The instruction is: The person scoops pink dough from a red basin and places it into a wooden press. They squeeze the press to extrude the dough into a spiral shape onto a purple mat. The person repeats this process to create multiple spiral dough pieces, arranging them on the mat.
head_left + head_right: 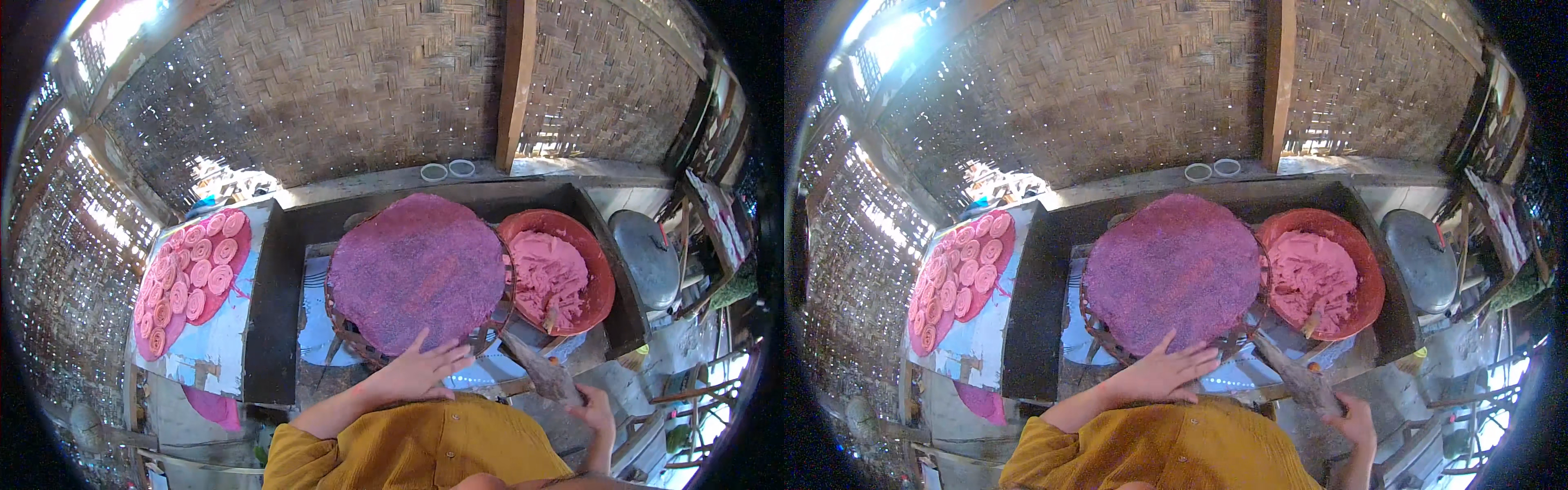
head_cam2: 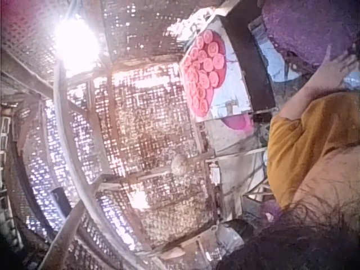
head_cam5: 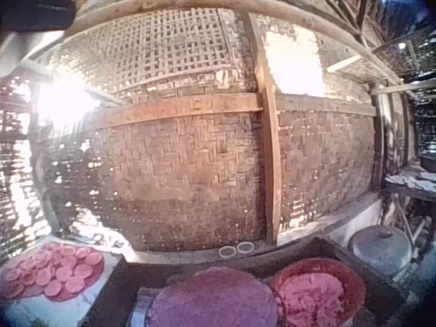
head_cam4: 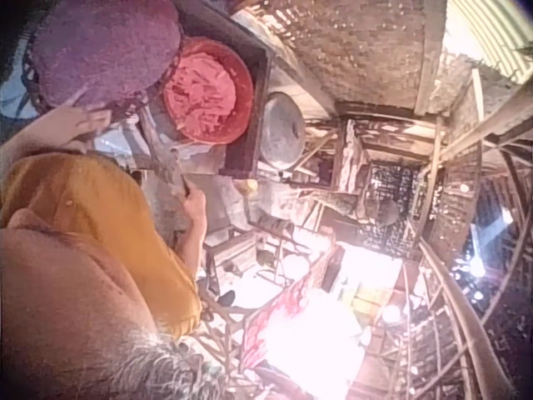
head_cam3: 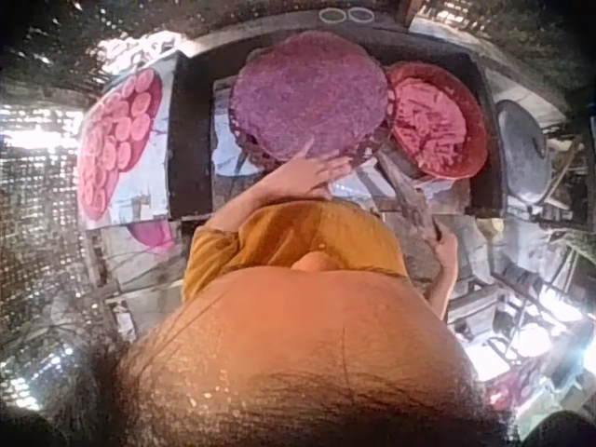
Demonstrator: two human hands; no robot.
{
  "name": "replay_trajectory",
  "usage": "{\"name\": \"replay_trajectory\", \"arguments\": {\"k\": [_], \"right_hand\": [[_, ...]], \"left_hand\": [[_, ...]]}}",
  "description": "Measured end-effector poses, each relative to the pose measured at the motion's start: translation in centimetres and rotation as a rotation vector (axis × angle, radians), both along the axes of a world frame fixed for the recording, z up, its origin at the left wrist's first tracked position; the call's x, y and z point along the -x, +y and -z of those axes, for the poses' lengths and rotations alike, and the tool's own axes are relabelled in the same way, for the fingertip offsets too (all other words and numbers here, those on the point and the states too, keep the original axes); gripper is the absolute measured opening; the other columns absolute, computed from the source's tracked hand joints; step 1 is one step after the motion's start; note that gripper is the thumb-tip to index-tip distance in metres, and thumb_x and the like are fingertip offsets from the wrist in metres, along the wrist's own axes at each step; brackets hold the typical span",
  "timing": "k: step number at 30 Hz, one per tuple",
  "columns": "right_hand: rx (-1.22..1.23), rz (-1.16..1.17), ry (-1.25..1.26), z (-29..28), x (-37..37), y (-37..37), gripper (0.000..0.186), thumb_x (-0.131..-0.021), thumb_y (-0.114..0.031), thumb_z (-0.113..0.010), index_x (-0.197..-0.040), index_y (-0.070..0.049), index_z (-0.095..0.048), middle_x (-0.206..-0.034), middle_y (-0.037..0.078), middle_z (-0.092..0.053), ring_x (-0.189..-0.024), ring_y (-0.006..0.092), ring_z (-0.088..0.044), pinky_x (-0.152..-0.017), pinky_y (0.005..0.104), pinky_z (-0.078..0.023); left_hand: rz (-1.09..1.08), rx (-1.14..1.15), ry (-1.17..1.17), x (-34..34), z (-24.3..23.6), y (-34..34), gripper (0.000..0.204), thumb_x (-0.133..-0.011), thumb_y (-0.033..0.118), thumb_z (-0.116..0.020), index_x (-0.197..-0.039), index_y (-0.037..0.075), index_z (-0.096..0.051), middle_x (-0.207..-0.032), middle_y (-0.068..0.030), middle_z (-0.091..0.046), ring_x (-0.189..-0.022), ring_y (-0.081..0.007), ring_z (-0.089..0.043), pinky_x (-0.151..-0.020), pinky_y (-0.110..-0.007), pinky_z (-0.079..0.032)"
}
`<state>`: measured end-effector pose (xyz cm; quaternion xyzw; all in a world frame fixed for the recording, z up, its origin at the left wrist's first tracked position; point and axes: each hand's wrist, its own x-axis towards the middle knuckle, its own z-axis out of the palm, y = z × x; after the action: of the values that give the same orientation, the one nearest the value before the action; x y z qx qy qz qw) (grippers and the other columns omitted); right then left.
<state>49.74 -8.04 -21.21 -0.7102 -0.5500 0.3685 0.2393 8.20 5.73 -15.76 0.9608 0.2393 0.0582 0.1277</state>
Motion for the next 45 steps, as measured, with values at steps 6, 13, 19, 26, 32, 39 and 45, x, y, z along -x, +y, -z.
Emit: {"name": "replay_trajectory", "arguments": {"k": [6,13,19,26,32,39,45], "right_hand": [[-0.095,-0.027,-0.149,-9.2,-0.3,-0.6,0.064,-0.047,-0.026,-0.079,-0.100,0.004,-0.058,-0.090,0.018,-0.061,-0.084,0.0275,-0.058,-0.074,0.0329,-0.044],[-0.379,0.044,0.295,-13.7,3.3,1.4,0.070,-0.056,-0.038,-0.072,-0.104,0.008,-0.051,-0.085,0.009,-0.057,-0.079,0.0177,-0.054,-0.072,0.0308,-0.043],[-0.252,-0.190,0.943,-10.5,14.8,8.5,0.059,-0.077,-0.043,-0.052,-0.112,0.003,-0.043,-0.074,0.007,-0.054,-0.055,0.0156,-0.052,-0.048,0.0271,-0.042],[-0.769,-0.502,0.198,-15.4,15.7,14.9,0.053,-0.085,-0.046,-0.041,-0.107,0.002,-0.045,-0.075,0.011,-0.053,-0.068,0.0198,-0.054,-0.057,0.0294,-0.044],[-1.525,-0.233,-0.450,-25.3,19.6,15.0,0.043,-0.062,-0.010,-0.063,-0.100,0.006,-0.050,-0.088,0.017,-0.050,-0.076,0.0335,-0.048,-0.071,0.0416,-0.040],[-0.951,-0.683,-0.038,-27.7,18.3,11.2,0.053,-0.065,-0.006,-0.065,-0.104,0.000,-0.031,-0.074,0.008,-0.052,-0.064,0.0209,-0.055,-0.064,0.0325,-0.044],[-0.774,-0.364,0.137,-28.7,10.9,10.4,0.053,-0.068,-0.002,-0.060,-0.109,-0.004,-0.027,-0.072,0.006,-0.052,-0.065,0.0159,-0.055,-0.060,0.0294,-0.046]], "left_hand": [[0.015,0.113,-0.523,3.8,-3.0,-0.8,0.045,-0.078,0.021,-0.058,-0.120,0.013,-0.045,-0.121,-0.0069,-0.049,-0.110,-0.0214,-0.048,-0.097,-0.044,-0.031],[-0.380,0.062,-0.775,4.5,-9.0,1.2,0.043,-0.071,0.010,-0.062,-0.112,0.004,-0.051,-0.111,-0.0094,-0.056,-0.103,-0.0253,-0.054,-0.092,-0.041,-0.037],[-0.319,-0.403,-0.496,-5.3,-13.7,2.8,0.048,-0.065,0.023,-0.063,-0.106,0.003,-0.050,-0.101,-0.0157,-0.056,-0.097,-0.0297,-0.053,-0.084,-0.039,-0.041],[-0.380,-0.545,-0.508,-6.8,-14.1,4.6,0.015,-0.066,0.020,-0.056,-0.070,0.006,-0.052,-0.064,-0.0093,-0.056,-0.061,-0.0282,-0.056,-0.062,-0.039,-0.044],[-0.241,-0.448,-0.456,-8.1,-13.4,4.8,0.015,-0.067,0.021,-0.053,-0.070,0.006,-0.053,-0.060,-0.0115,-0.056,-0.056,-0.0288,-0.057,-0.052,-0.040,-0.045],[-0.123,-0.353,-0.133,-4.9,-17.2,1.7,0.016,-0.063,0.022,-0.062,-0.070,0.009,-0.055,-0.059,-0.0100,-0.057,-0.057,-0.0286,-0.058,-0.053,-0.039,-0.046],[-0.193,-0.316,-0.298,-3.1,-17.0,2.4,0.019,-0.063,0.021,-0.065,-0.076,0.009,-0.060,-0.063,-0.0077,-0.059,-0.057,-0.0242,-0.059,-0.054,-0.035,-0.047]]}}
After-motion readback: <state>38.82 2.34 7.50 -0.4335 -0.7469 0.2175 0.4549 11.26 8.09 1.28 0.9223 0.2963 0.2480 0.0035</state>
